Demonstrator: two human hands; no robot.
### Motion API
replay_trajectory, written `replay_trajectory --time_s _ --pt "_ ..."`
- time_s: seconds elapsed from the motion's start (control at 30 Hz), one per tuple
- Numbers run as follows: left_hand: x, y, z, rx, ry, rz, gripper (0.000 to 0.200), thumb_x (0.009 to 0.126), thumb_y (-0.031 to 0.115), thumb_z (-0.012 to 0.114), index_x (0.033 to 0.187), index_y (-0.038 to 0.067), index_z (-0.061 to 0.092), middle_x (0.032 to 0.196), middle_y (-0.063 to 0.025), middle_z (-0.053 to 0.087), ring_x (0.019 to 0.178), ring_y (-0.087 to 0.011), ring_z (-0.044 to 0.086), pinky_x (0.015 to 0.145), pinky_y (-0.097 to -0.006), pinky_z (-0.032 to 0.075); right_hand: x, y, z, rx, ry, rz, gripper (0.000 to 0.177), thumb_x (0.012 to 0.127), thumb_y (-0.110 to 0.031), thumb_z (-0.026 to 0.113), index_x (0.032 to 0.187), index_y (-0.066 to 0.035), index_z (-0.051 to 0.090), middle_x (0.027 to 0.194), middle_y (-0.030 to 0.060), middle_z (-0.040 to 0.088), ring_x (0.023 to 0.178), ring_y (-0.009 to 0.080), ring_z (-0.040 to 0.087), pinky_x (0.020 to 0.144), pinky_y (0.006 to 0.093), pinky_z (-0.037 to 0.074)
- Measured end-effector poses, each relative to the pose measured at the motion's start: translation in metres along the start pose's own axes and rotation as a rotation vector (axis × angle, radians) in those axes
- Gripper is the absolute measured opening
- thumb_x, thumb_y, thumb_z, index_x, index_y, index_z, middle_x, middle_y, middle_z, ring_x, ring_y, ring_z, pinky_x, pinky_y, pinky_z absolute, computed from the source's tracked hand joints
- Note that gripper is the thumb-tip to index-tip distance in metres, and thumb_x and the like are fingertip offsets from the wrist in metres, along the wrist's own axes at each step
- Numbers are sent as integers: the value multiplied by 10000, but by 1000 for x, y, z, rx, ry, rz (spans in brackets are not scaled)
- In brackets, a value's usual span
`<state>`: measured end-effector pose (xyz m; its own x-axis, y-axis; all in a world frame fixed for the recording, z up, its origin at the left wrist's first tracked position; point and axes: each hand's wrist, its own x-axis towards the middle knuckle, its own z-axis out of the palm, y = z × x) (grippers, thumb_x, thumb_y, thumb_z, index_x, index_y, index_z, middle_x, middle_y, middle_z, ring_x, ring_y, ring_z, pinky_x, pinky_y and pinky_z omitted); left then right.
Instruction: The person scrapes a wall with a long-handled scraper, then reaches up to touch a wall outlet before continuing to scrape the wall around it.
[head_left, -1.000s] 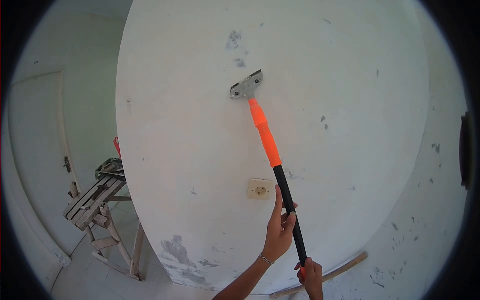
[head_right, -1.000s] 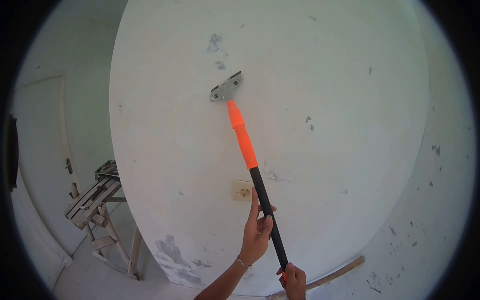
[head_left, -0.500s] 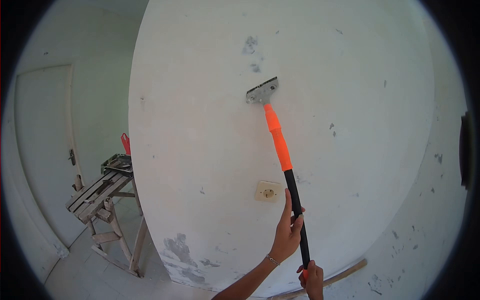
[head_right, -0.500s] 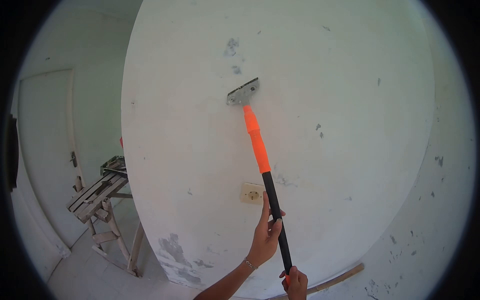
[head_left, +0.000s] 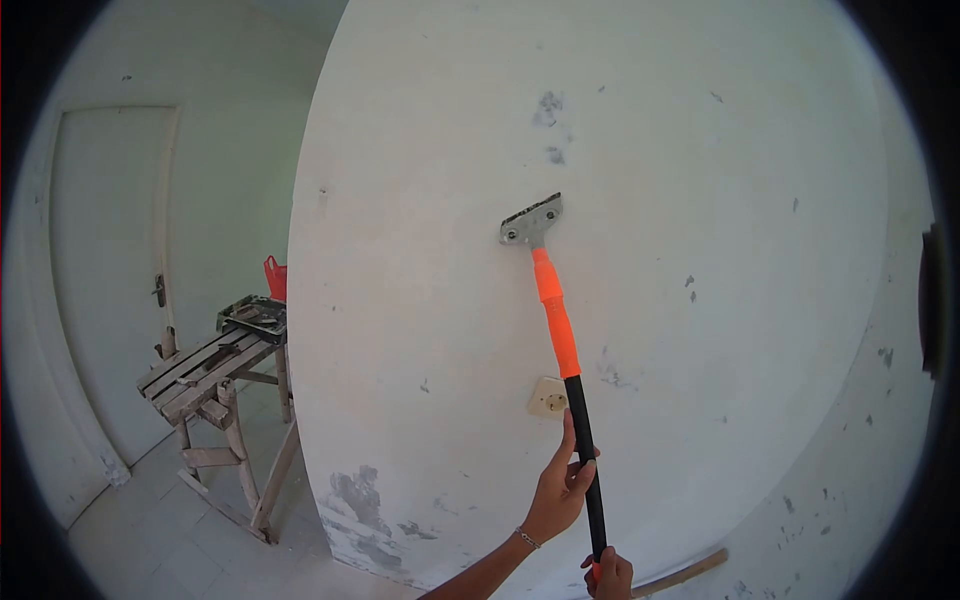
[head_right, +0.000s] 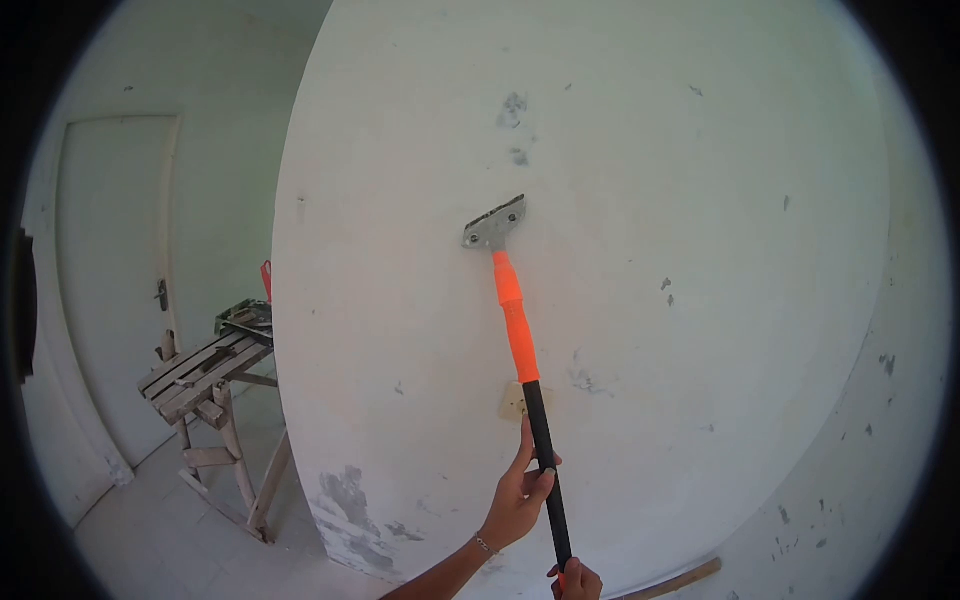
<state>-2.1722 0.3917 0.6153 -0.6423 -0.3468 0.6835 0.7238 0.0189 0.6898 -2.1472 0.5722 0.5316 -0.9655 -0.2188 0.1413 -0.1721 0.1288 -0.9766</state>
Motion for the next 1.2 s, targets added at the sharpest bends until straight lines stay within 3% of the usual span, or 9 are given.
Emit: replay_trajectory --time_s 0.03,0.13,0.27,0.47,0.67,0.83,0.97,1.1,1.2 --pt "8 3 -6 -61 -19 -54 740 963 54 468 1515 152 -14 1043 -62 545 726 -47 507 631 -181 468 2 -10 7 -2 -1 9 508 992 -442 400 735 -44 581 484 -61 342 391 46 270 374 230 195" --pt "24 18 -9 -84 18 -64 736 966 58 468 1516 155 -11 1033 -55 537 690 -42 466 593 -176 444 6 -27 15 -26 29 -136 501 994 -435 400 743 -45 588 479 -59 346 397 43 268 378 237 190" --pt "-7 -2 -2 -30 58 -52 726 965 50 455 1516 149 -8 1014 -40 526 709 -39 472 623 -174 450 1 -7 8 -85 -5 -111 508 992 -448 401 752 -44 595 478 -61 349 404 40 270 386 242 196" --pt "12 16 -21 -68 52 -80 730 955 26 441 1517 144 -8 995 -36 519 730 -43 467 650 -164 442 -2 -23 30 -61 25 -131 517 992 -453 405 751 -37 594 490 -59 344 420 48 270 389 249 203" --pt "-21 0 -33 15 47 -89 751 937 4 447 1517 142 -9 993 -38 532 745 -48 480 664 -171 453 -16 18 31 -104 -7 -46 537 989 -465 404 754 -27 607 466 -40 369 400 56 294 386 255 218" --pt "9 23 -47 2 69 -99 748 943 0 443 1517 140 -18 993 -40 527 746 -54 475 679 -175 452 -9 -31 53 -10 -42 -122 527 989 -454 409 752 -22 595 473 -49 353 399 51 280 386 254 215" --pt "-24 2 -40 36 81 -119 760 941 12 455 1516 134 -26 976 -40 527 772 -58 484 692 -172 452 -13 23 40 -41 -76 -51 519 990 -452 409 737 -33 583 472 -53 346 400 46 273 383 243 201" --pt "-15 12 -53 88 89 -81 743 938 11 451 1518 132 2 958 -37 540 748 -52 487 667 -163 449 -18 6 56 -35 -50 28 489 993 -432 404 761 -44 590 477 -49 355 404 45 283 383 247 211" --pt "3 20 -60 19 89 -46 741 934 7 455 1519 133 18 953 -35 546 712 -43 478 627 -155 441 -14 -18 62 4 -72 -65 471 994 -415 405 773 -42 591 487 -46 370 413 48 300 388 247 219"
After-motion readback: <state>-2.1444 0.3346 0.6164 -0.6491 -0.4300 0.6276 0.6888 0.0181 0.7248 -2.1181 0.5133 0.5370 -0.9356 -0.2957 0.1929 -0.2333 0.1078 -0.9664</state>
